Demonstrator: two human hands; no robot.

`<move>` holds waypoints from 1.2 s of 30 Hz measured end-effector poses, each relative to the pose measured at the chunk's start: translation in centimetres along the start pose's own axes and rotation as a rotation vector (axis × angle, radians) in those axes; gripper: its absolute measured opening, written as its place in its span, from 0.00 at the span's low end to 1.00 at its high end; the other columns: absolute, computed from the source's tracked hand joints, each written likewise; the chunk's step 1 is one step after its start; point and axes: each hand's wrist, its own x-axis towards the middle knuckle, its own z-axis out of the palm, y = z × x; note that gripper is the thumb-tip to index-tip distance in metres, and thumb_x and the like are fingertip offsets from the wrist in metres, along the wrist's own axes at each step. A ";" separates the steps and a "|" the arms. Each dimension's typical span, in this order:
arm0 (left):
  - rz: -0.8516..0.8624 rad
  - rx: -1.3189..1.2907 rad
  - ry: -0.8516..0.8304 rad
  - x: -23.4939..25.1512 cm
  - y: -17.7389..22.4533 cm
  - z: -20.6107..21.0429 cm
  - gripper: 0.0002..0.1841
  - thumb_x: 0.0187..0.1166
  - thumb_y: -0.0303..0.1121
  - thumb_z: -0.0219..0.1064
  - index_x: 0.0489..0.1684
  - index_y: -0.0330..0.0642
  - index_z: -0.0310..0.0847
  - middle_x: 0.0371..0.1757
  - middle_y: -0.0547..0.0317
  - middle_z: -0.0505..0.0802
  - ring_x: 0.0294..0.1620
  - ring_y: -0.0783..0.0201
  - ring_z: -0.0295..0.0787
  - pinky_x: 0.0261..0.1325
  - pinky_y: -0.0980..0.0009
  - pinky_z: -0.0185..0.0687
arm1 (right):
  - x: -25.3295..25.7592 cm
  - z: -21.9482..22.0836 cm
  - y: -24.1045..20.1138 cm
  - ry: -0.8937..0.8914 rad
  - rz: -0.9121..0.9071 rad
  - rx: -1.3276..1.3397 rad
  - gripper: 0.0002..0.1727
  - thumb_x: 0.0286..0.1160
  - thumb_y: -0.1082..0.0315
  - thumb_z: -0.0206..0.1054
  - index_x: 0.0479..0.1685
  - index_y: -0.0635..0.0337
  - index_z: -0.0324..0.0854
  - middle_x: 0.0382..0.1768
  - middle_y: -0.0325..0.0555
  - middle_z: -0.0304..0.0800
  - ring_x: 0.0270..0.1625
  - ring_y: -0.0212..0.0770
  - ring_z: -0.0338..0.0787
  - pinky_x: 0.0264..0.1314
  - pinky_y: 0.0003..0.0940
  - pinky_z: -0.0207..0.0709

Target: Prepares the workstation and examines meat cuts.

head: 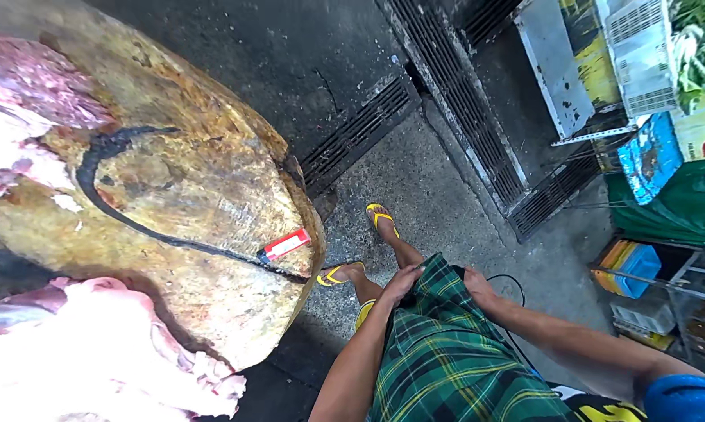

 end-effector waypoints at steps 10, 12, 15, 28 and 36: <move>-0.023 -0.021 0.007 0.3 0.4 0.1 0.28 0.80 0.40 0.73 0.76 0.38 0.75 0.65 0.46 0.90 0.62 0.58 0.89 0.69 0.58 0.85 | 0.3 -1.5 -0.3 -0.220 0.072 0.008 0.21 0.87 0.64 0.57 0.69 0.68 0.81 0.68 0.62 0.86 0.78 0.59 0.80 0.86 0.50 0.67; -0.024 -0.008 0.014 0.4 0.5 0.1 0.27 0.80 0.40 0.73 0.75 0.38 0.76 0.64 0.46 0.90 0.62 0.59 0.90 0.68 0.59 0.85 | -0.1 -2.9 -0.9 -0.295 0.079 -0.043 0.19 0.86 0.65 0.57 0.63 0.72 0.82 0.63 0.67 0.87 0.73 0.62 0.83 0.82 0.55 0.70; -0.042 0.014 0.009 0.4 1.0 0.1 0.27 0.81 0.41 0.72 0.76 0.39 0.76 0.64 0.48 0.91 0.62 0.60 0.90 0.68 0.60 0.84 | -0.7 -3.1 -1.0 -0.287 0.062 -0.085 0.16 0.85 0.68 0.59 0.56 0.73 0.84 0.57 0.68 0.89 0.68 0.63 0.86 0.77 0.55 0.75; -0.052 -0.032 0.014 0.5 0.4 0.1 0.27 0.82 0.42 0.71 0.76 0.39 0.75 0.62 0.45 0.91 0.61 0.58 0.90 0.67 0.58 0.85 | -0.2 -1.2 -2.8 -0.209 0.241 -0.037 0.20 0.88 0.64 0.56 0.61 0.73 0.84 0.61 0.68 0.88 0.73 0.65 0.83 0.79 0.55 0.70; -0.056 0.041 0.059 0.1 1.0 0.3 0.26 0.85 0.45 0.66 0.76 0.39 0.75 0.67 0.43 0.88 0.67 0.55 0.86 0.71 0.54 0.81 | 0.1 0.8 -0.9 -0.004 0.120 0.375 0.21 0.88 0.67 0.57 0.67 0.75 0.82 0.69 0.67 0.85 0.85 0.61 0.71 0.91 0.43 0.57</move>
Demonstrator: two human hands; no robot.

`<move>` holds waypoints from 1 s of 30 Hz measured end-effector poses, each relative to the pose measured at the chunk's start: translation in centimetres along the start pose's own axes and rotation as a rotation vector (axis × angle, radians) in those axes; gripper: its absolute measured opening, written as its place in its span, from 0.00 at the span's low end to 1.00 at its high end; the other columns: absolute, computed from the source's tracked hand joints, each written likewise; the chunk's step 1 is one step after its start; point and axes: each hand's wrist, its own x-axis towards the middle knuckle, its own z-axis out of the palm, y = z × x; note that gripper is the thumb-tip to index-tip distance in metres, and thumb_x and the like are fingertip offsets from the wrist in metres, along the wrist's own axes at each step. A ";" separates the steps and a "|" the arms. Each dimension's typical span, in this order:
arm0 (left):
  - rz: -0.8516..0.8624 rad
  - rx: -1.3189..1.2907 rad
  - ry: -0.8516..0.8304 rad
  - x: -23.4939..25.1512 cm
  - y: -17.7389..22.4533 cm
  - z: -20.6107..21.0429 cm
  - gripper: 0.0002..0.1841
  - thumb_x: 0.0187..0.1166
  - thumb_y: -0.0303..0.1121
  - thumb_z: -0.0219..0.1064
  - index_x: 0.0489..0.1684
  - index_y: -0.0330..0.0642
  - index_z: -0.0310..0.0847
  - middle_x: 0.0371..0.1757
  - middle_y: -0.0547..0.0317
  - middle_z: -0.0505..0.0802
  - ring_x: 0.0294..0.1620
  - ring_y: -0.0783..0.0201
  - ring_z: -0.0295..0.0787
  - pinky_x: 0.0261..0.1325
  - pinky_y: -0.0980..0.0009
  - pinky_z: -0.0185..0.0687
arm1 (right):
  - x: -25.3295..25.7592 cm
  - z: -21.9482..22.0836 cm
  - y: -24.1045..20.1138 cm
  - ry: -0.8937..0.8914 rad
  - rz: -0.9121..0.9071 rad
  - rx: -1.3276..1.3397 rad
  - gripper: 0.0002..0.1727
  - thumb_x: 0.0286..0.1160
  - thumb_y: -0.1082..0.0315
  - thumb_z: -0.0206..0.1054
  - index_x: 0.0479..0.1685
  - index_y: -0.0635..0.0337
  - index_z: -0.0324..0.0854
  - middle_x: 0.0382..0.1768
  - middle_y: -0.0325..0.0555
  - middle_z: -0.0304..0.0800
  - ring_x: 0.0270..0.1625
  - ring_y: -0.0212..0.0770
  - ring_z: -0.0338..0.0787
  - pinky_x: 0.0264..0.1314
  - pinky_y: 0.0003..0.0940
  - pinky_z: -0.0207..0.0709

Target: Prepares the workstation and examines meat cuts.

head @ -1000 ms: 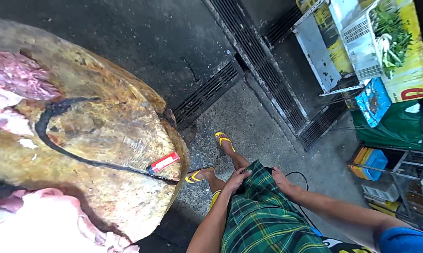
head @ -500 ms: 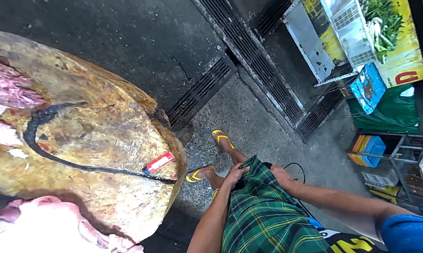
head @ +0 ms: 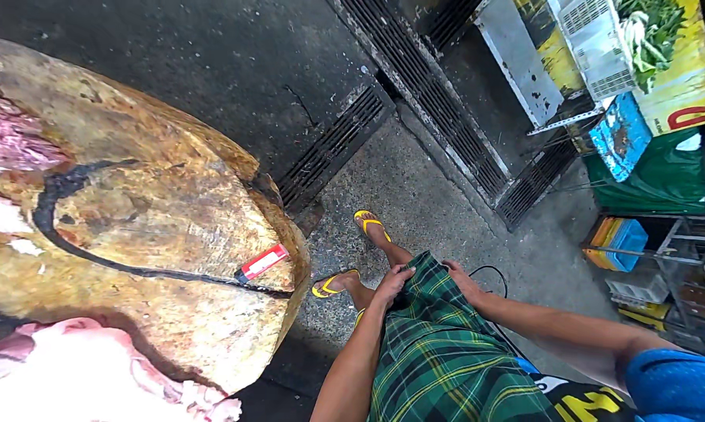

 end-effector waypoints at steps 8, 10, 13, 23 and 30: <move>0.008 0.217 0.009 0.2 0.1 -0.8 0.31 0.82 0.45 0.71 0.80 0.39 0.73 0.74 0.42 0.84 0.74 0.53 0.83 0.76 0.53 0.78 | -0.7 -0.4 -0.5 -0.076 0.018 -0.209 0.22 0.88 0.69 0.55 0.74 0.74 0.77 0.74 0.67 0.81 0.86 0.61 0.70 0.90 0.45 0.60; -0.015 0.292 -0.015 0.1 0.2 -0.2 0.31 0.79 0.44 0.73 0.80 0.39 0.73 0.74 0.43 0.85 0.73 0.53 0.83 0.76 0.52 0.78 | -0.9 -0.9 -0.8 -0.116 0.064 -0.271 0.21 0.88 0.72 0.53 0.73 0.76 0.77 0.73 0.68 0.82 0.85 0.61 0.71 0.90 0.45 0.60; -0.048 0.362 -0.016 0.1 0.1 0.7 0.30 0.79 0.42 0.73 0.79 0.39 0.74 0.73 0.42 0.85 0.73 0.51 0.83 0.77 0.50 0.77 | -0.3 -0.8 0.4 -0.177 0.092 -0.284 0.20 0.89 0.73 0.53 0.71 0.77 0.77 0.73 0.68 0.81 0.86 0.62 0.70 0.89 0.47 0.61; 0.019 0.596 0.279 -4.7 3.3 -2.2 0.26 0.89 0.50 0.60 0.77 0.43 0.76 0.63 0.45 0.91 0.63 0.47 0.89 0.68 0.41 0.81 | -0.5 -2.5 -0.6 -0.248 -0.026 -0.413 0.18 0.82 0.70 0.65 0.67 0.68 0.83 0.64 0.60 0.89 0.74 0.55 0.84 0.91 0.47 0.60; 0.298 0.898 0.219 -11.4 8.9 -0.5 0.25 0.87 0.43 0.63 0.82 0.49 0.74 0.75 0.52 0.86 0.75 0.53 0.84 0.76 0.44 0.79 | 0.3 -4.4 -2.8 -0.263 -0.202 -0.562 0.07 0.79 0.70 0.67 0.48 0.59 0.89 0.48 0.55 0.92 0.56 0.58 0.91 0.59 0.61 0.83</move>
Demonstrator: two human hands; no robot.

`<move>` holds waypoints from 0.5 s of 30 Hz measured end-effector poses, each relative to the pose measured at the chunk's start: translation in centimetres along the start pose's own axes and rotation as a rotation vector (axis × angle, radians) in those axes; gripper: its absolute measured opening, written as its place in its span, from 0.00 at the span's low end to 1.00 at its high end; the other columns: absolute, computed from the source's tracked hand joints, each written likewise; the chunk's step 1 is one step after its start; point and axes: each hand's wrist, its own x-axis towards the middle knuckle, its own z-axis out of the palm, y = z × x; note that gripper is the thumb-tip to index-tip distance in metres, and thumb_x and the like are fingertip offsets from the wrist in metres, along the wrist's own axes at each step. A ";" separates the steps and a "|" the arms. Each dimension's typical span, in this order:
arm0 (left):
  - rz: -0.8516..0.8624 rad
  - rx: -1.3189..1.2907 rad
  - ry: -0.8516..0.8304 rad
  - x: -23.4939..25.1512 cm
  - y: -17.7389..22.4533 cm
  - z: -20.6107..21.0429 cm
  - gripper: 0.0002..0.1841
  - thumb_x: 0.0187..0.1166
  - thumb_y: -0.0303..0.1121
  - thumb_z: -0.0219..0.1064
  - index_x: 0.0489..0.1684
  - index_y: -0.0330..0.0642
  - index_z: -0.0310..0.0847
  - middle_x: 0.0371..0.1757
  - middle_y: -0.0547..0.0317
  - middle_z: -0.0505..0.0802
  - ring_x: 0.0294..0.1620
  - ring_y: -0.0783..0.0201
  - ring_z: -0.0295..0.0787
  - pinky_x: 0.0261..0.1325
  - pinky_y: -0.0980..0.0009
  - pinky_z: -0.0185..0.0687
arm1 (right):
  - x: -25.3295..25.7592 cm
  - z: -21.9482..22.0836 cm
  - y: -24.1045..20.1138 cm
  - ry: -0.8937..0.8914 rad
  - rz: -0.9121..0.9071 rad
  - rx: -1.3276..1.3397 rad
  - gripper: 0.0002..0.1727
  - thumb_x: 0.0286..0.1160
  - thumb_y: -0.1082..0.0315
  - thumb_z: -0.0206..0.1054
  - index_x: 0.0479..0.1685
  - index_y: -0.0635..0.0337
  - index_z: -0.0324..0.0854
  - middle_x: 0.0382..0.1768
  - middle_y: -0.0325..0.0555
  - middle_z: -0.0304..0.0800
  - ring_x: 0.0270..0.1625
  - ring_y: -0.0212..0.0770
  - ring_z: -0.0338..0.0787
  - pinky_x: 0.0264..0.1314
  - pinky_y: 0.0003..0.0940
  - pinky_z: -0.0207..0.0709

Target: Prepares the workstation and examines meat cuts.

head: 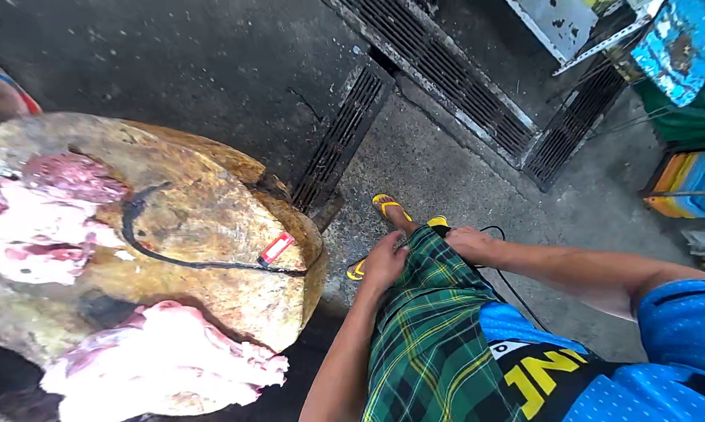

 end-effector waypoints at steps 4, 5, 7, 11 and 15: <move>0.296 0.259 -0.161 -0.6 3.9 -0.3 0.31 0.79 0.34 0.68 0.85 0.62 0.71 0.78 0.65 0.84 0.83 0.60 0.74 0.85 0.48 0.68 | 1.3 -1.0 -1.1 -0.018 0.018 0.011 0.05 0.75 0.74 0.68 0.41 0.63 0.89 0.46 0.56 0.92 0.54 0.59 0.92 0.59 0.62 0.84; 0.311 0.330 -0.182 -0.7 3.8 -0.3 0.30 0.77 0.34 0.67 0.83 0.62 0.74 0.71 0.65 0.89 0.78 0.59 0.79 0.85 0.47 0.66 | 1.7 -1.2 -1.1 -0.035 0.027 0.016 0.05 0.75 0.74 0.68 0.41 0.63 0.88 0.46 0.56 0.92 0.55 0.59 0.92 0.59 0.62 0.84; 0.308 0.414 -0.212 -1.4 2.5 -0.6 0.20 0.77 0.35 0.64 0.69 0.59 0.86 0.56 0.65 0.95 0.67 0.61 0.86 0.84 0.47 0.64 | 2.4 -1.4 -1.2 -0.050 0.040 0.047 0.06 0.75 0.72 0.68 0.42 0.63 0.88 0.46 0.56 0.92 0.54 0.59 0.92 0.57 0.64 0.84; 0.178 0.329 -0.256 -4.4 0.0 -2.1 0.15 0.82 0.40 0.60 0.55 0.55 0.93 0.56 0.64 0.95 0.67 0.62 0.87 0.82 0.51 0.68 | 2.9 -2.3 -0.4 -0.022 -0.035 0.187 0.09 0.82 0.67 0.64 0.45 0.59 0.89 0.41 0.54 0.93 0.51 0.57 0.93 0.58 0.62 0.83; 0.067 0.121 -0.193 -8.0 -1.6 -3.8 0.12 0.82 0.40 0.65 0.54 0.50 0.93 0.57 0.61 0.95 0.65 0.66 0.88 0.74 0.58 0.79 | 3.3 -4.7 0.6 -0.060 -0.072 0.293 0.12 0.80 0.61 0.71 0.42 0.63 0.89 0.40 0.54 0.92 0.50 0.56 0.91 0.59 0.64 0.81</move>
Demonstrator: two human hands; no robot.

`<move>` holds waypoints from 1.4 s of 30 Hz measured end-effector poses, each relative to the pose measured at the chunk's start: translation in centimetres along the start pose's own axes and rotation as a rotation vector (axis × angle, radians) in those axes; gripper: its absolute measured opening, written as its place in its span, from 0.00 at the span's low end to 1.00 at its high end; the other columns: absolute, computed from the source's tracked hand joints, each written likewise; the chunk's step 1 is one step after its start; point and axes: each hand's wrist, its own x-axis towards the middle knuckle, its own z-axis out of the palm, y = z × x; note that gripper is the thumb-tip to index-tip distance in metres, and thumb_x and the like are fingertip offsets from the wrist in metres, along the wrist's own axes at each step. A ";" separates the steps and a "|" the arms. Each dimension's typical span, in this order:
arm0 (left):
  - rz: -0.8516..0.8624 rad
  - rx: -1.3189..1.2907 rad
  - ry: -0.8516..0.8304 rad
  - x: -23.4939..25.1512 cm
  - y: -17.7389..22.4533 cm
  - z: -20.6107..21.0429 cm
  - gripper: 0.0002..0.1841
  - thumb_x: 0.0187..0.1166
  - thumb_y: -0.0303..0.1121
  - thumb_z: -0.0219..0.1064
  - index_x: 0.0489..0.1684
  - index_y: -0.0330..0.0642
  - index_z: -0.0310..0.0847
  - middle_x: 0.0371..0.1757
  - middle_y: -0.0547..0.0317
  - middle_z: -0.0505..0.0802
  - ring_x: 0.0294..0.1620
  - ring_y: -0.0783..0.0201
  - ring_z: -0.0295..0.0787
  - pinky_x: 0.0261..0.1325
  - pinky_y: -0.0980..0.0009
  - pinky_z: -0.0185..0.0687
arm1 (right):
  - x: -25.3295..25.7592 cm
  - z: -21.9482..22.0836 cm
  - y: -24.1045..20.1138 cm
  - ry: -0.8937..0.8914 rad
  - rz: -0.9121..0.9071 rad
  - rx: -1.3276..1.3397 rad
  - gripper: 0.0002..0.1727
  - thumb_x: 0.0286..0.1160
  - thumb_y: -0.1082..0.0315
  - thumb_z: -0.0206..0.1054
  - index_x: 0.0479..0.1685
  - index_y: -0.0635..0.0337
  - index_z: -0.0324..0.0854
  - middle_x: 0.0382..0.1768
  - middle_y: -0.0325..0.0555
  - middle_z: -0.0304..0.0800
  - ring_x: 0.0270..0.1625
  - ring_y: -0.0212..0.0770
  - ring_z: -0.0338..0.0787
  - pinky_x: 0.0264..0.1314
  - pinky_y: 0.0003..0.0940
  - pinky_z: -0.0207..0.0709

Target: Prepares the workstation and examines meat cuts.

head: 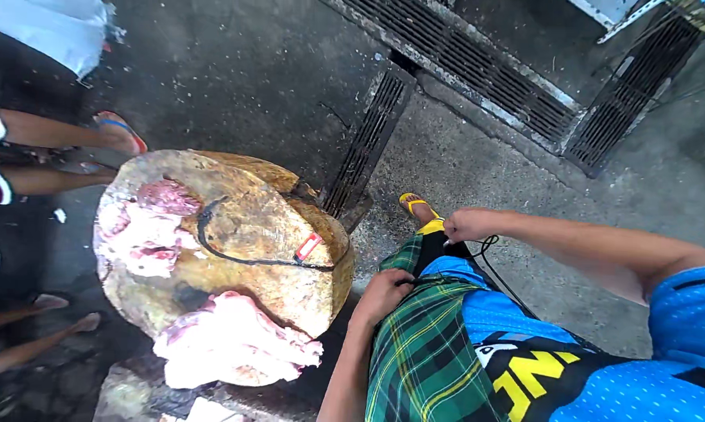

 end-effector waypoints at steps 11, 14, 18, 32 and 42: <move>-0.132 -0.183 0.225 -2.6 -0.4 -0.6 0.09 0.80 0.36 0.70 0.51 0.48 0.93 0.57 0.64 0.94 0.62 0.71 0.89 0.71 0.64 0.83 | 0.1 -9.5 0.9 0.173 0.119 0.106 0.08 0.76 0.68 0.74 0.44 0.65 0.88 0.36 0.55 0.93 0.40 0.55 0.93 0.52 0.60 0.85; -0.183 -0.190 0.226 -2.2 -0.4 -0.7 0.10 0.80 0.39 0.69 0.51 0.50 0.93 0.58 0.65 0.94 0.62 0.71 0.89 0.71 0.62 0.82 | 1.2 -10.1 1.3 0.247 0.135 0.259 0.13 0.82 0.69 0.68 0.62 0.56 0.82 0.39 0.54 0.94 0.36 0.52 0.95 0.47 0.55 0.90; -0.203 -0.180 0.226 -1.8 -0.2 -0.6 0.10 0.81 0.40 0.68 0.52 0.51 0.92 0.59 0.66 0.94 0.62 0.72 0.89 0.71 0.63 0.82 | 4.0 -7.6 0.9 0.276 0.034 0.121 0.15 0.86 0.67 0.59 0.54 0.47 0.93 0.39 0.49 0.96 0.42 0.52 0.95 0.53 0.64 0.85; -0.512 0.090 0.085 5.8 4.8 -3.1 0.35 0.86 0.66 0.50 0.37 0.42 0.90 0.41 0.46 0.93 0.49 0.46 0.92 0.55 0.38 0.82 | 8.7 -3.2 -1.0 -0.050 -0.108 -0.285 0.60 0.61 0.54 0.80 0.97 0.51 0.46 0.76 0.64 0.79 0.69 0.67 0.84 0.68 0.71 0.76; -0.540 0.072 0.033 9.0 5.9 -3.2 0.25 0.74 0.60 0.67 0.33 0.43 0.88 0.35 0.49 0.93 0.41 0.49 0.92 0.47 0.41 0.85 | 10.2 -6.2 -3.4 0.083 -0.126 -0.272 0.51 0.69 0.46 0.74 0.95 0.49 0.55 0.64 0.61 0.89 0.65 0.64 0.88 0.66 0.68 0.78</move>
